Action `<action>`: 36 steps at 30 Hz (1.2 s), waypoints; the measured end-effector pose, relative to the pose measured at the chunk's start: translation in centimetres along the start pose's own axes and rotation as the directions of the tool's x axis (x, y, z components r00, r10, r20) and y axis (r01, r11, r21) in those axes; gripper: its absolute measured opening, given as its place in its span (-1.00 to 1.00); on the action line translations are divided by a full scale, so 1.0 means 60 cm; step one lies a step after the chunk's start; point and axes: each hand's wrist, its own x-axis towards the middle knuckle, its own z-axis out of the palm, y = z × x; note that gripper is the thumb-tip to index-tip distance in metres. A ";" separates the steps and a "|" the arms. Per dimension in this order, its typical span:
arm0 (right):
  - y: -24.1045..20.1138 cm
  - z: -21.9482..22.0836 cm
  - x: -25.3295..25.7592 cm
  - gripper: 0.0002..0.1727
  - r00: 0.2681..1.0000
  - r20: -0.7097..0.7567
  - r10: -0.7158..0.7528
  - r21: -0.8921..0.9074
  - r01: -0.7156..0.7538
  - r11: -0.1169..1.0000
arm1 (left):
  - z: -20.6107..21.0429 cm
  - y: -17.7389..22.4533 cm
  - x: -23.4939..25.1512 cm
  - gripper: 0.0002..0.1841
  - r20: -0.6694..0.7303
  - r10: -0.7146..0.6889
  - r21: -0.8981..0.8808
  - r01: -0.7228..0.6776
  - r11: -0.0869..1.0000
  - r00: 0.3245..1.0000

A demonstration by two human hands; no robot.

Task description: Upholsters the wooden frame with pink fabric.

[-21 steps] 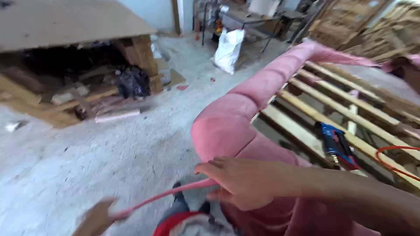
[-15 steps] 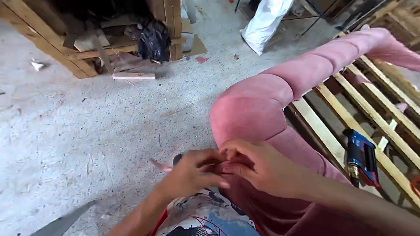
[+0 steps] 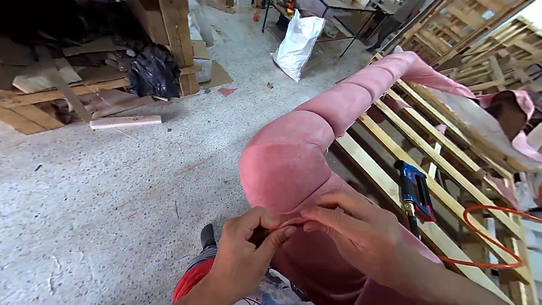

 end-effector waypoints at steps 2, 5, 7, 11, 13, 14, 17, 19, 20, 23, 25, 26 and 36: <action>0.004 -0.016 -0.005 -0.75 0.997 0.066 -0.050 -0.013 0.051 0.999 | 0.000 -0.001 0.010 -0.74 0.086 -0.128 -0.039 0.132 0.990 0.988; 0.016 -0.034 -0.011 -0.75 0.985 0.090 -0.149 -0.083 0.157 0.984 | 0.003 -0.003 0.034 -0.58 0.285 -0.260 -0.099 0.299 0.949 0.923; 0.020 -0.046 -0.007 -0.75 0.965 0.120 -0.233 -0.110 0.246 0.963 | 0.012 0.000 0.047 -0.59 0.373 -0.263 -0.133 0.332 0.934 0.890; 0.009 -0.071 0.012 -0.82 0.901 0.211 -0.380 -0.143 0.413 0.900 | 0.024 0.009 0.069 -0.62 0.543 -0.233 -0.315 0.453 0.834 0.807; 0.005 -0.078 0.020 -0.85 0.876 0.235 -0.422 -0.153 0.462 0.874 | 0.028 0.014 0.075 -0.61 0.603 -0.219 -0.399 0.527 0.750 0.767; 0.005 -0.080 0.021 -0.85 0.865 0.237 -0.442 -0.143 0.481 0.865 | 0.029 0.018 0.074 -0.67 0.612 -0.224 -0.428 0.555 0.713 0.759; 0.008 -0.082 0.022 -0.87 0.863 0.211 -0.459 -0.148 0.492 0.858 | 0.029 0.025 0.070 -0.80 0.580 -0.205 -0.505 0.545 0.669 0.789; 0.012 -0.082 0.020 -0.88 0.880 0.183 -0.438 -0.168 0.467 0.868 | 0.030 0.030 0.066 -0.82 0.519 -0.198 -0.501 0.483 0.718 0.831; 0.015 -0.081 0.019 -0.89 0.889 0.169 -0.425 -0.170 0.451 0.876 | 0.030 0.033 0.064 -0.82 0.485 -0.200 -0.479 0.450 0.753 0.851; 0.022 -0.073 0.017 -0.89 0.924 0.122 -0.363 -0.130 0.377 0.917 | 0.029 0.043 0.057 -0.80 0.398 -0.215 -0.396 0.378 0.837 0.892; 0.022 -0.070 0.019 -0.91 0.948 0.137 -0.289 -0.099 0.303 0.948 | 0.029 0.048 0.053 -0.82 0.330 -0.226 -0.345 0.340 0.875 0.916; 0.020 -0.069 0.020 -0.93 0.957 0.144 -0.251 -0.085 0.265 0.960 | 0.031 0.049 0.050 -0.82 0.286 -0.211 -0.313 0.299 0.901 0.935; 0.001 -0.048 0.017 -0.92 0.997 -0.019 0.077 0.209 -0.071 0.975 | 0.031 0.056 0.044 -0.83 0.091 -0.041 -0.101 0.050 0.994 0.995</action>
